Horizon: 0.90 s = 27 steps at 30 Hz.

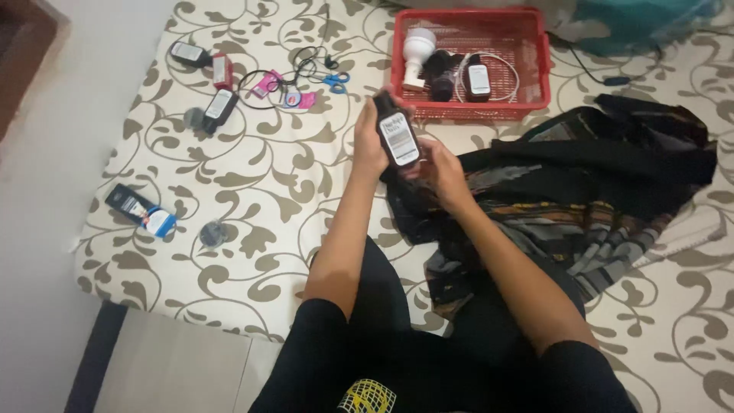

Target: Organize various small items into a red basket on a bed.

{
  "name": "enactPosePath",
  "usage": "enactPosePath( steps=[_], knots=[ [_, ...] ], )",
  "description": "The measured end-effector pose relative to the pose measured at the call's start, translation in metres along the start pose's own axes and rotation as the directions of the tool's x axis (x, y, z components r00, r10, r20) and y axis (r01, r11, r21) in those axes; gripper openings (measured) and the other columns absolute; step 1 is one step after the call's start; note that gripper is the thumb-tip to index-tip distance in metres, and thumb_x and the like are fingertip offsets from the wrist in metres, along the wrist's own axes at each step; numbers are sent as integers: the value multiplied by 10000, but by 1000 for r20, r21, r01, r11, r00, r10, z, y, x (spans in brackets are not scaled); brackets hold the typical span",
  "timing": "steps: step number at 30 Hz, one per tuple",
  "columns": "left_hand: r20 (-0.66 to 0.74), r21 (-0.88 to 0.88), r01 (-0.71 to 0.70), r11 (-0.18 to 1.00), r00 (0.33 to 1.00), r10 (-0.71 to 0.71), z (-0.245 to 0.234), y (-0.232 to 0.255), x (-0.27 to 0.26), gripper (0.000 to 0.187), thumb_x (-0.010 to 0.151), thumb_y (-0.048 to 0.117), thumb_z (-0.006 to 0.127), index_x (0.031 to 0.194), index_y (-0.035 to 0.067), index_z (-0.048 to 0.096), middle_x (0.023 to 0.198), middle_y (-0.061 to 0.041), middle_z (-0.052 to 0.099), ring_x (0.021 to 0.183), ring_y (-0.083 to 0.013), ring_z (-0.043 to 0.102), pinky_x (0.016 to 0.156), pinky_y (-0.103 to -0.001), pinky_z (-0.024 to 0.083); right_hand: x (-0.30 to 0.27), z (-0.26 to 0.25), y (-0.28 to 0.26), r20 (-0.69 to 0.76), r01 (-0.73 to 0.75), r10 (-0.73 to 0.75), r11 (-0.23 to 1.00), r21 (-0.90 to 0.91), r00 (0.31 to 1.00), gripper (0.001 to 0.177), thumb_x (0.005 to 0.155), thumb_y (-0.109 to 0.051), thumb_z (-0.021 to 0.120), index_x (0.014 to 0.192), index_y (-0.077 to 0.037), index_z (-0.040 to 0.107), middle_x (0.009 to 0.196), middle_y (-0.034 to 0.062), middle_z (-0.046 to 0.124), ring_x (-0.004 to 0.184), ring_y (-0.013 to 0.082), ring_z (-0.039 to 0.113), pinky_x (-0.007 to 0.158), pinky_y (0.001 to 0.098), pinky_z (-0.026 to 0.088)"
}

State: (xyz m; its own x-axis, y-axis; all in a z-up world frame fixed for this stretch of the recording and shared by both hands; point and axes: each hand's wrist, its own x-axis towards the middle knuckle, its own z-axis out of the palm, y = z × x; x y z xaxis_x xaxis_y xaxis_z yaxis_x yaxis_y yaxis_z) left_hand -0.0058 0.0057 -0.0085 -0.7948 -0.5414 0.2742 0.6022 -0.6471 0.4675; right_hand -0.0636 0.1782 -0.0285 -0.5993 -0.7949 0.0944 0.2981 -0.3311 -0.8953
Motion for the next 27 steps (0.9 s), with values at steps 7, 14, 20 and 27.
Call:
enactPosePath(
  steps=[7,14,20,27],
  knots=[
    [-71,227,141,964,989,-128,-4,-36,-1,504,1116,356,436,1510,45,476,1428,-112,612,1239,-228,636,1083,-394,506,20,-20,-12,-115,-80,56,973,-216,992,461,1063,-226,569,1434,38,500,1074,107,681,854,182,667,770,364,582],
    [-197,408,309,859,949,-248,-31,-64,7,458,1118,388,416,1432,76,533,1360,-101,648,1156,-246,663,960,-383,485,108,-96,-46,-176,60,-515,408,-911,839,291,946,-106,725,1173,44,620,1044,215,725,960,344,704,858,473,557],
    [-223,491,391,778,920,-321,-26,-61,2,469,1096,409,431,1423,87,533,1344,-84,667,1159,-215,667,993,-364,466,150,-116,-44,-218,-208,-418,70,-976,882,319,941,-241,739,1072,42,673,959,295,701,903,486,667,786,563,519],
    [-137,323,424,846,906,-401,-50,-68,6,447,1107,397,450,1409,80,543,1337,-116,670,1150,-241,672,916,-355,459,144,-85,-41,-350,-361,-190,-30,-932,917,318,994,-330,704,1048,-18,731,969,277,706,909,465,679,790,559,521]
  ],
)
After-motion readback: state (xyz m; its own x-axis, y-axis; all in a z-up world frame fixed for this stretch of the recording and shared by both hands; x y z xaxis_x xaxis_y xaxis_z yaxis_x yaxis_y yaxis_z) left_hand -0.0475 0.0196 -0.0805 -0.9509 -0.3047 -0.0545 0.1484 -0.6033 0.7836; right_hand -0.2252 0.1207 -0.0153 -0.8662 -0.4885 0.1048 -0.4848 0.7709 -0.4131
